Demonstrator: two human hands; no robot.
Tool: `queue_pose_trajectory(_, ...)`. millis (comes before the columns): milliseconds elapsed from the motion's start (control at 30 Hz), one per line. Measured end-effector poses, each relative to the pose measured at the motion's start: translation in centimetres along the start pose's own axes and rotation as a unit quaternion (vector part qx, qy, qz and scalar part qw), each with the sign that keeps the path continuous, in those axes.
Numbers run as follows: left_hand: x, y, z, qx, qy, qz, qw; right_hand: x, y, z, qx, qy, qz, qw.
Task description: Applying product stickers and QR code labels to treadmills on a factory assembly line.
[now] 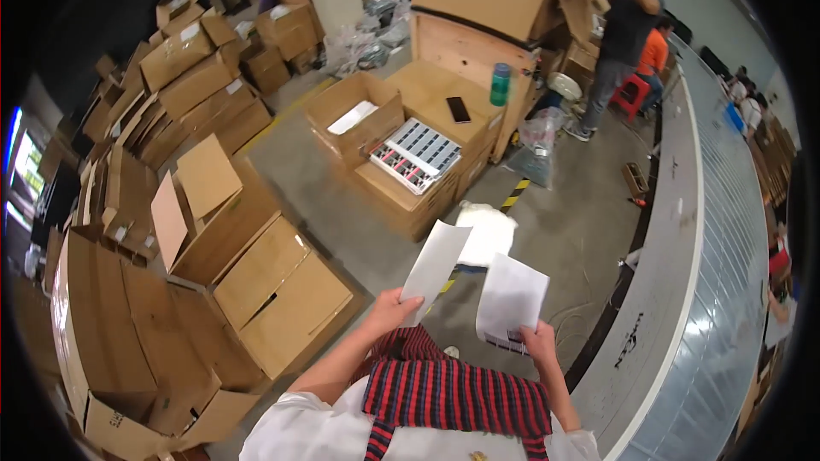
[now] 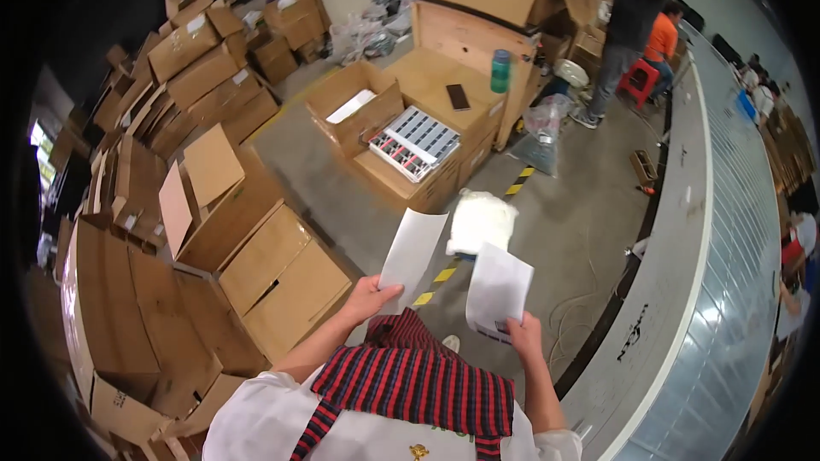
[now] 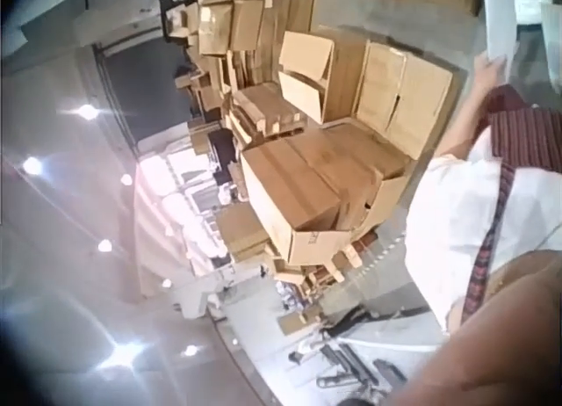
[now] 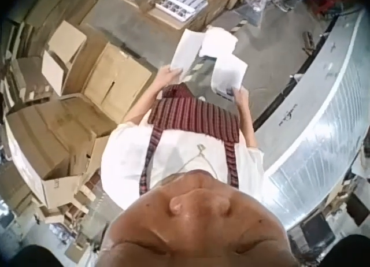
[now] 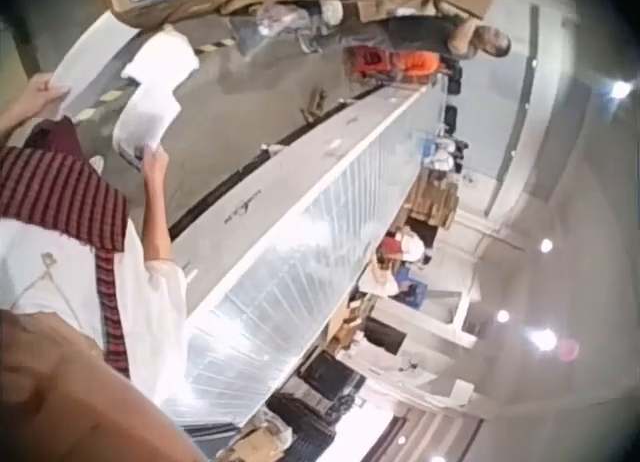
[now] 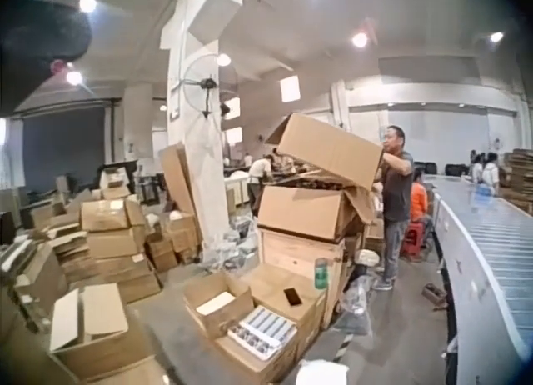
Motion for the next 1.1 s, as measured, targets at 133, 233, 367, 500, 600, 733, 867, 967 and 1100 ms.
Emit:
queue_pose_trajectory(133,-5.5,5.2,0.3,0.007,-0.023,0.053,0.998,3.3,8.1,-5.3,-0.133,-0.095,-0.011,0.986)
queue_pose_trajectory(233,-9.8,11.2,3.2,0.024,-0.042,0.117,0.992,5.5,12.6,-6.5,-0.119,-0.153,-0.011,0.981)
queue_pose_trajectory(367,-15.2,21.1,8.0,0.083,0.011,0.135,0.987,8.2,17.5,-6.0,-0.075,-0.250,-0.013,0.965)
queue_pose_trajectory(500,-18.2,30.1,14.0,0.133,0.053,0.104,0.984,9.7,18.7,1.0,0.119,-0.254,-0.062,0.958)
queue_pose_trajectory(600,-21.3,34.3,19.1,0.200,0.054,0.117,0.971,9.4,19.1,-2.4,0.142,-0.247,-0.054,0.957)
queue_pose_trajectory(733,-25.3,39.0,21.3,0.221,0.084,0.163,0.958,10.3,21.2,-2.9,0.189,-0.150,-0.049,0.969)
queue_pose_trajectory(867,-26.1,41.8,23.2,0.219,0.172,0.201,0.939,11.0,24.0,-3.9,0.194,-0.077,-0.027,0.978)
queue_pose_trajectory(967,-28.0,44.9,24.6,0.264,0.274,0.197,0.903,10.7,25.5,-3.5,0.219,-0.057,-0.004,0.974)
queue_pose_trajectory(1100,-32.1,51.1,25.7,0.210,0.412,0.217,0.860,9.6,24.6,-7.6,0.257,-0.053,0.009,0.965)
Point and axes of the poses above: each hand's wrist, its own y-axis towards the middle knuckle, its own x-axis out of the palm, z = x × y, the point moved 7 cm from there along y, towards the middle knuckle, and after that the axes turned 14 degrees about -y, right-handed, at the moved point
